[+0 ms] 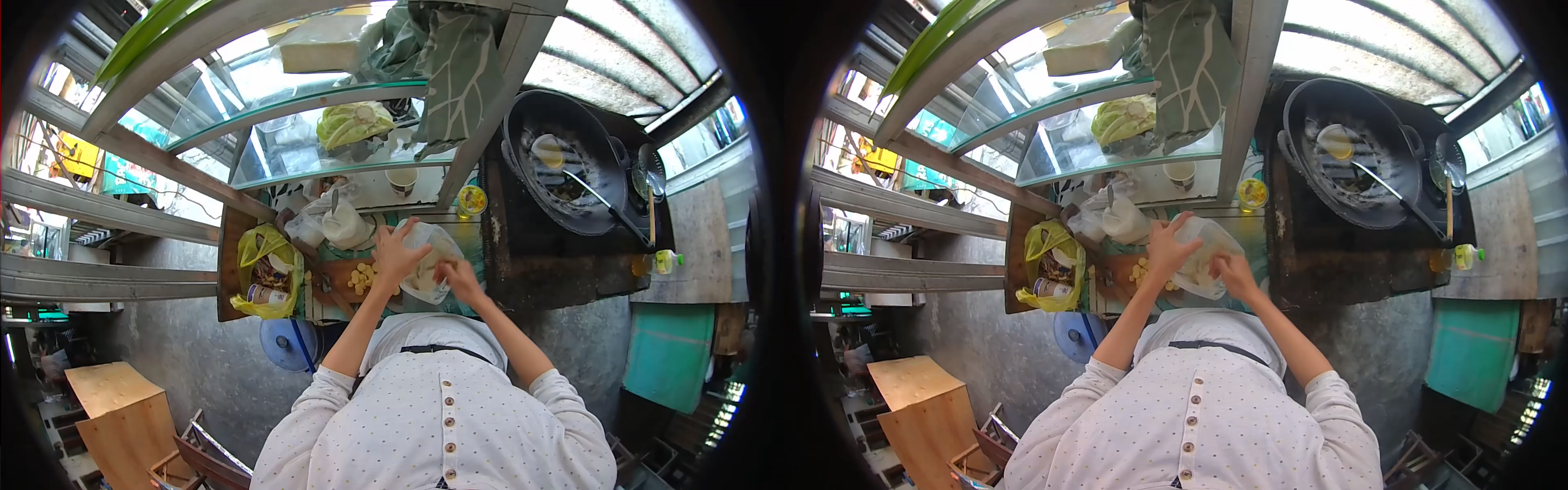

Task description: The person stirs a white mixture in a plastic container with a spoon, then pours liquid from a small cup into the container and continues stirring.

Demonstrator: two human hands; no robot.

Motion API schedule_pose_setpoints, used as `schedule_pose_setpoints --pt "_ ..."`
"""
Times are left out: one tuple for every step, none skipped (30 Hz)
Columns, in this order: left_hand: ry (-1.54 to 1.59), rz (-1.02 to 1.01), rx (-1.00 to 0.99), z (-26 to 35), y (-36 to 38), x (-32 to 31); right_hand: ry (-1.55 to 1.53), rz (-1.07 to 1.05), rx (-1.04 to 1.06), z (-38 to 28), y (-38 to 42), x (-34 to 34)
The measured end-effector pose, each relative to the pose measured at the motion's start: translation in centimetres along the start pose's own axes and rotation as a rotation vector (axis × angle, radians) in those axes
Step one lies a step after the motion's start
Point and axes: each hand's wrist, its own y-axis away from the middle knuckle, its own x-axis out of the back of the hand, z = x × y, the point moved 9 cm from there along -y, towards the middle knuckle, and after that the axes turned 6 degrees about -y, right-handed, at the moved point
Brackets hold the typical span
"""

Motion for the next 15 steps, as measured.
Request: schedule_pose_setpoints --pt "-0.015 -0.008 0.014 0.1 0.0 0.1 0.105 -0.032 0.049 0.3 0.0 -0.6" --pt "-0.017 -0.003 0.011 0.2 -0.3 0.2 0.118 -0.028 0.038 0.9 -0.1 0.0" --pt "-0.026 0.007 0.0 0.3 -0.3 0.2 0.118 -0.036 0.039 0.1 0.0 -0.2" --pt "-0.035 0.011 -0.005 0.2 0.0 0.1 0.009 0.025 0.041 -1.1 0.4 0.2" --pt "-0.033 0.01 0.001 0.0 0.1 0.0 -0.095 0.09 0.045 -2.0 0.7 0.8" --pt "-0.028 0.021 -0.002 0.0 0.1 0.0 -0.143 0.112 0.072 -2.4 0.9 0.9" --pt "-0.025 0.033 -0.008 0.0 0.2 0.1 -0.141 0.111 0.069 -1.2 0.9 1.0" --pt "-0.025 0.035 -0.009 0.0 0.2 0.1 0.01 0.063 0.07 0.6 0.7 0.6" --pt "-0.016 0.028 -0.001 0.0 0.1 0.1 0.162 0.015 0.072 0.8 0.6 0.1" --pt "-0.007 0.022 0.007 -0.1 0.0 0.2 0.16 0.015 0.076 0.7 0.5 0.6" --pt "-0.009 0.028 0.007 -0.2 -0.2 0.3 0.116 -0.066 -0.006 1.4 0.3 0.8" --pt "-0.009 0.023 0.008 -0.4 -0.1 0.2 0.071 -0.147 -0.094 1.5 0.7 0.5" --pt "-0.009 0.013 0.007 -0.4 0.0 0.0 0.07 -0.146 -0.098 0.3 1.1 0.8" --pt "-0.007 0.011 0.004 -0.3 0.0 -0.1 0.122 -0.235 -0.154 -0.7 1.8 0.6" --pt "-0.015 0.014 0.014 -0.3 0.0 -0.1 0.174 -0.327 -0.21 -1.2 2.5 0.4"
